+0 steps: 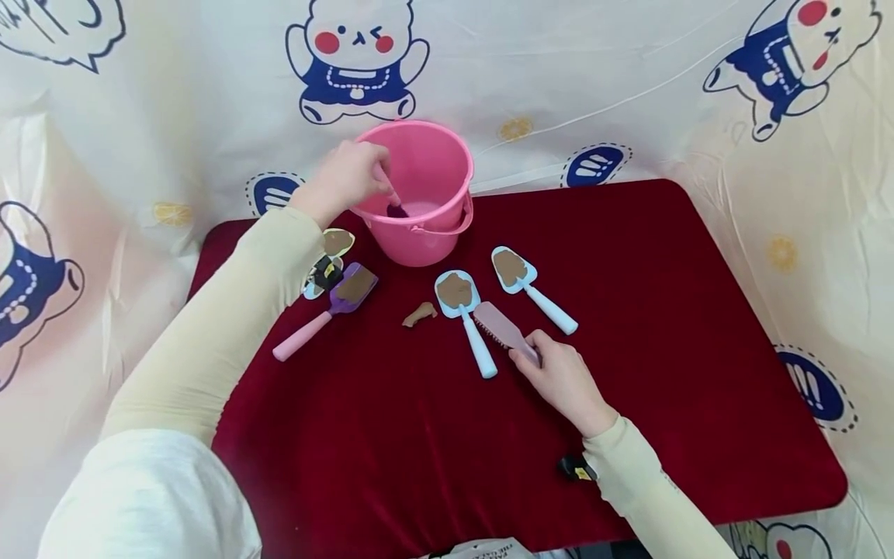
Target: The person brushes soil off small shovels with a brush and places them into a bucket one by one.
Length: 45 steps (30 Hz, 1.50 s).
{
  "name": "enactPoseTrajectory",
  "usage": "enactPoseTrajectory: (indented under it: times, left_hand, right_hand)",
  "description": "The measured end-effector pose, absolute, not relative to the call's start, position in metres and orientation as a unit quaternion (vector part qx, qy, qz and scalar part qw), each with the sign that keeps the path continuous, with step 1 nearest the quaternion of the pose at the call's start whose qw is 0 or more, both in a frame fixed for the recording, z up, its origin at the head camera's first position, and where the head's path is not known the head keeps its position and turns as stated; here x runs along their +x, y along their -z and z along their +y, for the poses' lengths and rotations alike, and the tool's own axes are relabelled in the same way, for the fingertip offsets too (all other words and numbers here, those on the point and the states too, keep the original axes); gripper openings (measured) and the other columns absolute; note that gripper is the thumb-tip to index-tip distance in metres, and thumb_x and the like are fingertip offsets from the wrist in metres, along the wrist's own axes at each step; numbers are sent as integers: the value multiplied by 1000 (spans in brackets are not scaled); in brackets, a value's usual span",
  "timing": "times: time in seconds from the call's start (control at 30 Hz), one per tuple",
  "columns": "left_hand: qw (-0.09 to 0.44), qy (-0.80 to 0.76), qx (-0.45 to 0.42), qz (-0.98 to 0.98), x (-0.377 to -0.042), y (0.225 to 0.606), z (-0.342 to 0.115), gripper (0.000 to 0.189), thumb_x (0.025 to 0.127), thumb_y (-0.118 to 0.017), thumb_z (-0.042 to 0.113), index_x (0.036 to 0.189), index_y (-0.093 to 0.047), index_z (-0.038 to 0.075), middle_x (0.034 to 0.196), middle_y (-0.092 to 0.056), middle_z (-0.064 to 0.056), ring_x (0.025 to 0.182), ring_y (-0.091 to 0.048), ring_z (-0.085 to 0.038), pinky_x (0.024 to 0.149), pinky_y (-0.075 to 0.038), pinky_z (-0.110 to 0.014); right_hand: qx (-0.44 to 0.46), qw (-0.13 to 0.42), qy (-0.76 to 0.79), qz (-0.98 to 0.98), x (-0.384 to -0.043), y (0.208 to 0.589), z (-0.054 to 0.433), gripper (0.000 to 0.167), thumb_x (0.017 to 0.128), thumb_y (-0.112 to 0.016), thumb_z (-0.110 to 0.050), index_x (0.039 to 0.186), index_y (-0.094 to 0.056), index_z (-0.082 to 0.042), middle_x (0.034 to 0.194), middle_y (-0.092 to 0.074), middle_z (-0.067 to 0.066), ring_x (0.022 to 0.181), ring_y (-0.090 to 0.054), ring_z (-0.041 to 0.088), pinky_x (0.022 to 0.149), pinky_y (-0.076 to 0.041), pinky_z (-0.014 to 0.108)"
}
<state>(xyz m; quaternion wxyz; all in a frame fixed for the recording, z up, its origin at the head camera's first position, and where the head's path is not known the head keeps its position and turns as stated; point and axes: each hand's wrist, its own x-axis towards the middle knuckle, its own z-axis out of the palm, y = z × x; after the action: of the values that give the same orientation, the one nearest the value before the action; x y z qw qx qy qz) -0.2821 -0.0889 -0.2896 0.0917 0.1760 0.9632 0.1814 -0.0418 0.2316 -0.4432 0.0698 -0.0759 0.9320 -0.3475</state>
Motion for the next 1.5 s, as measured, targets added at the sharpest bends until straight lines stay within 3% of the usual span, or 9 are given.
enactPoseTrajectory:
  times: [0.1,0.3,0.47,0.63,0.8,0.97,1.2,1.5]
  left_hand:
    - [96,-177,185,962,-281,293,-89,11,97,-67,7,108,-67,4,93,-78,-9,96,-65,-23,100,-44,-39]
    - [113,-196,171,959,-275,296,-93,12,96,-65,3,107,-67,2,97,-74,-12,92,-63,-24,82,-51,-34]
    - [114,-180,171,962,-271,292,-98,16,95,-68,8,109,-67,1,99,-71,-13,95,-62,-26,85,-51,-36]
    - [92,-177,187,962,-267,292,-104,12,95,-66,6,105,-70,1,100,-72,-13,95,-62,-27,82,-52,-36]
    - [59,-216,183,957,-264,294,-107,12,102,-62,7,105,-72,1,98,-78,-10,91,-69,-22,77,-52,-31]
    - [31,-230,181,956,-264,296,-108,14,104,-65,13,107,-72,2,99,-79,-8,95,-71,-20,81,-50,-31]
    - [40,-190,196,961,-262,306,-112,16,101,-67,20,105,-74,6,96,-74,-7,93,-64,-23,86,-50,-38]
    - [29,-213,187,958,-249,301,-120,32,100,-71,30,118,-68,4,107,-65,-13,103,-57,-27,88,-52,-41]
  right_hand:
    - [-79,67,347,932,-42,443,231,19,103,-67,-33,101,-62,-15,60,-47,-5,53,-43,11,51,-38,26]
    - [-78,63,344,934,-43,443,231,17,102,-68,-31,99,-61,-17,60,-47,-6,52,-43,11,50,-38,26]
    - [-77,65,349,932,-41,444,231,19,103,-67,-33,100,-62,-15,61,-47,-4,53,-43,11,50,-38,26]
    - [-73,68,349,932,-41,444,230,19,103,-67,-34,100,-62,-16,61,-48,-4,52,-44,12,50,-38,26]
    - [-75,68,347,932,-42,443,228,18,102,-68,-33,100,-62,-16,61,-48,-5,53,-44,12,50,-38,26]
    - [-73,64,347,933,-42,443,227,17,102,-69,-33,100,-62,-17,61,-48,-5,53,-45,13,50,-39,27]
    - [-79,67,348,932,-42,444,226,18,102,-68,-34,101,-62,-17,61,-48,-6,53,-44,12,50,-39,27]
    - [-81,60,349,932,-41,443,226,19,103,-67,-34,100,-62,-16,61,-48,-4,52,-43,11,50,-39,26]
